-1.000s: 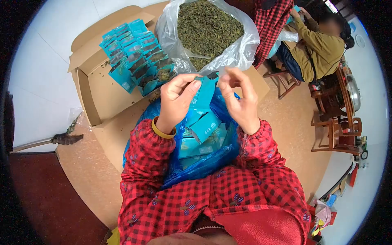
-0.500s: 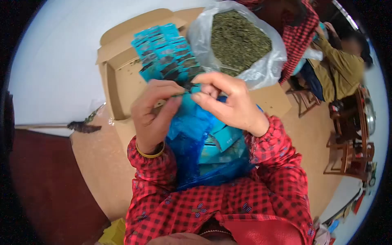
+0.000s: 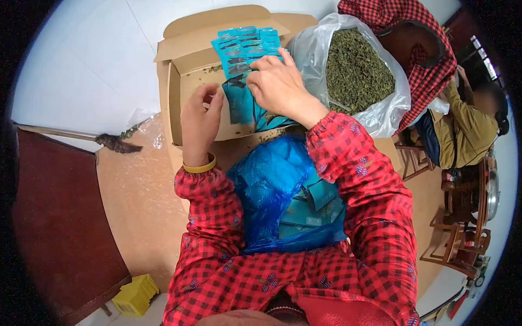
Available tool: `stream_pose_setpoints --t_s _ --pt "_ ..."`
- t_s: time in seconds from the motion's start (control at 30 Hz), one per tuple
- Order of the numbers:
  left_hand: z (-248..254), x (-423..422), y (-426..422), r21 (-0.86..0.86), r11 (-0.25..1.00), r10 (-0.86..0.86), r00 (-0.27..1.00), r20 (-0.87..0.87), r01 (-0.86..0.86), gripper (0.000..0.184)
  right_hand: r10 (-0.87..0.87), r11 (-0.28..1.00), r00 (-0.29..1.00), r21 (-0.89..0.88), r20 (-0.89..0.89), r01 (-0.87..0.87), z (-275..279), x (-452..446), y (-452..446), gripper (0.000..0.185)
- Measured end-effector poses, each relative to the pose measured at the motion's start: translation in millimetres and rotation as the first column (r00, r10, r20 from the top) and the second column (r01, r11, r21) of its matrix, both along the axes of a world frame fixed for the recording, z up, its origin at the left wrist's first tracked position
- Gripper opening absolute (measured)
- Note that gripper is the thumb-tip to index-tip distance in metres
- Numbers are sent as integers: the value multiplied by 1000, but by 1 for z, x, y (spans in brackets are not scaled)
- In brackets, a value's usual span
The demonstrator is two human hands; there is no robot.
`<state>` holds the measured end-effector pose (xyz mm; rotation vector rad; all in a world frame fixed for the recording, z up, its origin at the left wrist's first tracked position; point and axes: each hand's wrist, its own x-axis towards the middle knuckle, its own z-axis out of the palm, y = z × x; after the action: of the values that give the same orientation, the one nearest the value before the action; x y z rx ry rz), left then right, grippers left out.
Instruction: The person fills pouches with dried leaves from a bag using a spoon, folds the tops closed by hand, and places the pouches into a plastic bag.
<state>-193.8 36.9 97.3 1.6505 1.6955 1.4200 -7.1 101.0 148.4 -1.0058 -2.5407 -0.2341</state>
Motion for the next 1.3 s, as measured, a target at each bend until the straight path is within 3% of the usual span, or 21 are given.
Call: stream_pose_setpoints --t_s 0.13,0.27,0.37,0.5,0.63,0.7,0.77,0.8,0.87,0.9,0.97,1.0,1.07,1.1,1.17,1.23,1.27,1.3 --pt "-17 4 9 55 998 20 998 -60 -16 33 -73 997 997 19 8 72 -8 -1 4 17" --pt "-23 14 17 -88 991 -109 990 -90 102 45 -66 998 994 -28 -92 64 -5 7 -9 18" --pt "-16 24 16 -212 977 -66 979 -193 24 47 5 997 981 -76 -195 -20 12 25 -40 16" --pt "-19 22 20 -217 976 -53 978 -203 7 51 -39 992 978 -125 -206 13 21 73 -91 14" --pt "-30 8 22 -108 994 -15 968 -252 -13 52 -195 943 946 -315 -258 108 14 131 -131 18" --pt "-19 4 19 -219 976 -53 969 -240 -1 52 -308 863 888 -493 -342 109 -3 159 -162 23" --pt "0 14 6 76 997 50 937 -347 -25 49 -323 829 911 -541 -255 143 -13 170 -196 28" --pt "10 24 1 68 998 13 938 -346 11 49 -270 821 945 -556 -183 127 -16 170 -204 33" --pt "31 37 -9 340 940 38 973 -226 42 44 -227 812 967 -571 -120 119 -29 167 -212 38" --pt "41 49 -17 341 938 24 973 -231 58 44 -220 827 968 -550 -123 118 -42 163 -213 41" --pt "55 85 -39 381 869 -334 942 -17 315 41 -201 855 971 -507 -127 110 -60 159 -215 49" --pt "54 96 -45 384 864 -344 939 -21 326 41 -211 856 969 -504 -131 118 -59 161 -215 49" --pt "45 115 -52 239 689 -723 675 151 684 47 -190 789 978 -606 -85 101 -55 169 -207 47" --pt "41 123 -54 241 687 -725 671 154 686 47 -174 748 983 -657 -58 94 -53 172 -205 45" --pt "34 138 -56 82 485 -831 430 352 871 61 -253 747 958 -656 -138 103 -52 179 -203 44" --pt "25 148 -58 55 431 -861 392 326 901 67 -395 753 866 -649 -308 113 -49 187 -201 40" --pt "22 153 -59 19 378 -888 357 291 926 73 -397 758 867 -641 -301 124 -45 186 -200 40" --pt "19 159 -60 -20 325 -913 319 255 946 79 -429 753 809 -654 -402 74 -42 181 -200 40"
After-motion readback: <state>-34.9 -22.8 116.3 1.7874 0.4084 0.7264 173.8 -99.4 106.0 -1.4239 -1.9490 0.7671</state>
